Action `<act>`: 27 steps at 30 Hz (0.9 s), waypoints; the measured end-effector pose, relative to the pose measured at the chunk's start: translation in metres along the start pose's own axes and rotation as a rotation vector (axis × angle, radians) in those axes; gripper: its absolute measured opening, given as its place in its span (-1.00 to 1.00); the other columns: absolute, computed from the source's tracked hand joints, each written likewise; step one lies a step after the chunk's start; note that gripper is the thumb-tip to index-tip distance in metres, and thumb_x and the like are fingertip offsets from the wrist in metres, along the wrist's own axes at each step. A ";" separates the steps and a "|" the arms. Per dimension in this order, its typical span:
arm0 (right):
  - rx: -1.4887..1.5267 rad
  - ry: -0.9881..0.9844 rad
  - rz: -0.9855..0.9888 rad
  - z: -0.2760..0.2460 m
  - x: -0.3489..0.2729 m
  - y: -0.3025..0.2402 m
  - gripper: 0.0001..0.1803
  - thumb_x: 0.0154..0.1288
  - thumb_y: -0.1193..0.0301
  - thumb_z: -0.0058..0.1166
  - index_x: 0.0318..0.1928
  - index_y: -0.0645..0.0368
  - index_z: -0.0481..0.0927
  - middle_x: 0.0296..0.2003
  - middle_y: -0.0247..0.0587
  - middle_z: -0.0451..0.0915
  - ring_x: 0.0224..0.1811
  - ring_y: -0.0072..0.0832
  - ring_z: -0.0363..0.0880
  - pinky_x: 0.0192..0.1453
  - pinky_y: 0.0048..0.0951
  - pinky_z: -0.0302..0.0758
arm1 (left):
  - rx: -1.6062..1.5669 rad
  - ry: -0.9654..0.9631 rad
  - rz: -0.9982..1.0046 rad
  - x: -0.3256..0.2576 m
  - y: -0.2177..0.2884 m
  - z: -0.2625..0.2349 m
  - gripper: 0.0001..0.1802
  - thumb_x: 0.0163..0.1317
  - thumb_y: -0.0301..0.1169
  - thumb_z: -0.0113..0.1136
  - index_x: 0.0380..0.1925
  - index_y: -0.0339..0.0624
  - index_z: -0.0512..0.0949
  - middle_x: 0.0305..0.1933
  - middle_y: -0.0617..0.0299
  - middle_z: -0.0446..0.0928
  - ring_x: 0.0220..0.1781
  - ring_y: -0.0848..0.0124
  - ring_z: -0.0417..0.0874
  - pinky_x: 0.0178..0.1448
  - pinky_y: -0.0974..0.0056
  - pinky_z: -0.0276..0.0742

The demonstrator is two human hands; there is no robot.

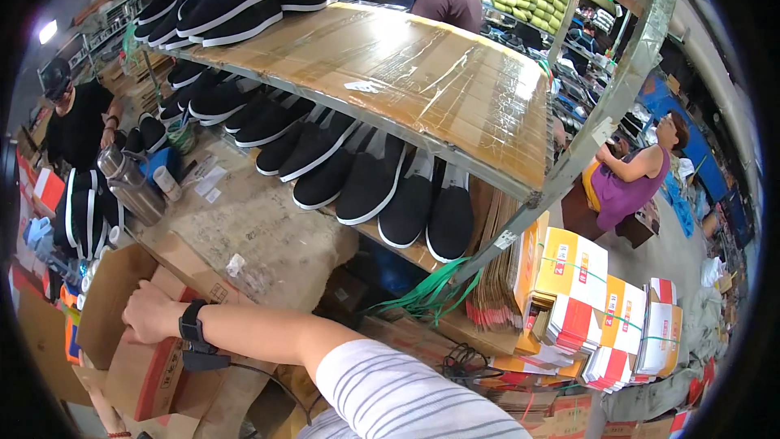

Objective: Assembling shoe boxes, placing shoes inside, and organizing them for shipping.

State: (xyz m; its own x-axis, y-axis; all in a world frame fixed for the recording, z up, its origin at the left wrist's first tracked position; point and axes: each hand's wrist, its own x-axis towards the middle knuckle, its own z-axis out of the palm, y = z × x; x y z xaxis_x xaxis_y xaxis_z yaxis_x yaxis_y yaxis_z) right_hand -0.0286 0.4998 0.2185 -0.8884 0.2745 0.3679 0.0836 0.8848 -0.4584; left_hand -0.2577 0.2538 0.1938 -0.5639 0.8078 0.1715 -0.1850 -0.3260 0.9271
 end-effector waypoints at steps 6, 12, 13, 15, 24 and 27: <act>-0.002 -0.096 0.032 0.017 0.005 -0.006 -0.62 0.15 0.03 0.13 -0.36 0.09 0.69 -0.45 -0.13 0.64 -0.31 -0.18 0.62 -0.05 -0.19 0.39 | 1.722 0.225 0.222 0.007 -0.012 -0.041 -0.22 0.24 -0.33 0.12 0.40 -0.27 0.03 0.43 -0.09 0.11 0.47 0.07 0.11 0.51 0.12 0.01; 0.065 0.706 -0.419 -0.023 0.004 0.014 -0.70 0.14 0.17 0.19 -0.28 0.14 0.62 -0.29 -0.12 0.58 -0.14 -0.15 0.52 -0.02 -0.14 0.36 | 1.612 0.292 0.192 0.006 -0.024 -0.008 -0.05 -0.02 -0.66 0.22 0.40 -0.31 -0.01 0.46 -0.12 0.05 0.51 0.07 0.01 0.54 0.15 -0.11; 0.017 0.757 -0.420 -0.039 0.004 0.022 -0.72 0.12 0.19 0.22 -0.29 0.14 0.62 -0.23 -0.12 0.56 -0.05 -0.08 0.49 0.00 -0.10 0.35 | 1.612 0.320 0.209 0.004 -0.022 -0.005 -0.05 -0.01 -0.67 0.21 0.41 -0.30 -0.02 0.46 -0.12 0.05 0.51 0.07 0.01 0.55 0.15 -0.11; 0.407 0.752 -0.044 -0.045 0.018 0.079 -0.66 0.10 0.27 0.23 -0.12 0.12 0.56 -0.13 -0.06 0.52 0.00 0.00 0.46 0.05 -0.05 0.35 | 1.571 0.290 0.234 0.006 -0.022 0.028 -0.03 -0.02 -0.69 0.21 0.42 -0.28 -0.03 0.46 -0.10 0.06 0.51 0.08 0.03 0.54 0.16 -0.09; 0.455 0.128 0.103 -0.004 0.009 0.066 0.01 -0.06 0.44 0.37 0.42 -0.03 0.10 0.30 0.22 0.14 0.29 0.11 0.27 0.31 -0.19 0.33 | 0.336 0.110 0.170 0.000 -0.031 -0.061 -0.45 0.41 -0.40 -0.07 0.37 -0.19 0.14 0.44 0.11 0.14 0.42 0.22 0.21 0.44 0.15 0.15; 0.319 0.101 0.027 -0.018 -0.010 0.078 0.01 -0.15 0.41 0.41 0.38 0.07 0.20 0.25 0.25 0.17 0.20 0.16 0.36 0.25 -0.18 0.40 | 0.829 0.231 0.103 0.001 -0.029 0.015 -0.48 0.33 -0.49 0.06 0.29 -0.20 0.27 0.40 0.12 0.23 0.40 0.20 0.26 0.42 0.16 0.17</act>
State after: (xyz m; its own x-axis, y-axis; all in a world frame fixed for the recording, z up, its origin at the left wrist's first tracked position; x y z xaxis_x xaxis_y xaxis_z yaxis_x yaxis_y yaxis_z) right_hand -0.0051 0.5724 0.1938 -0.8372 0.3461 0.4235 -0.0533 0.7190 -0.6929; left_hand -0.2407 0.2718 0.1722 -0.7118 0.6446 0.2792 0.4716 0.1439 0.8700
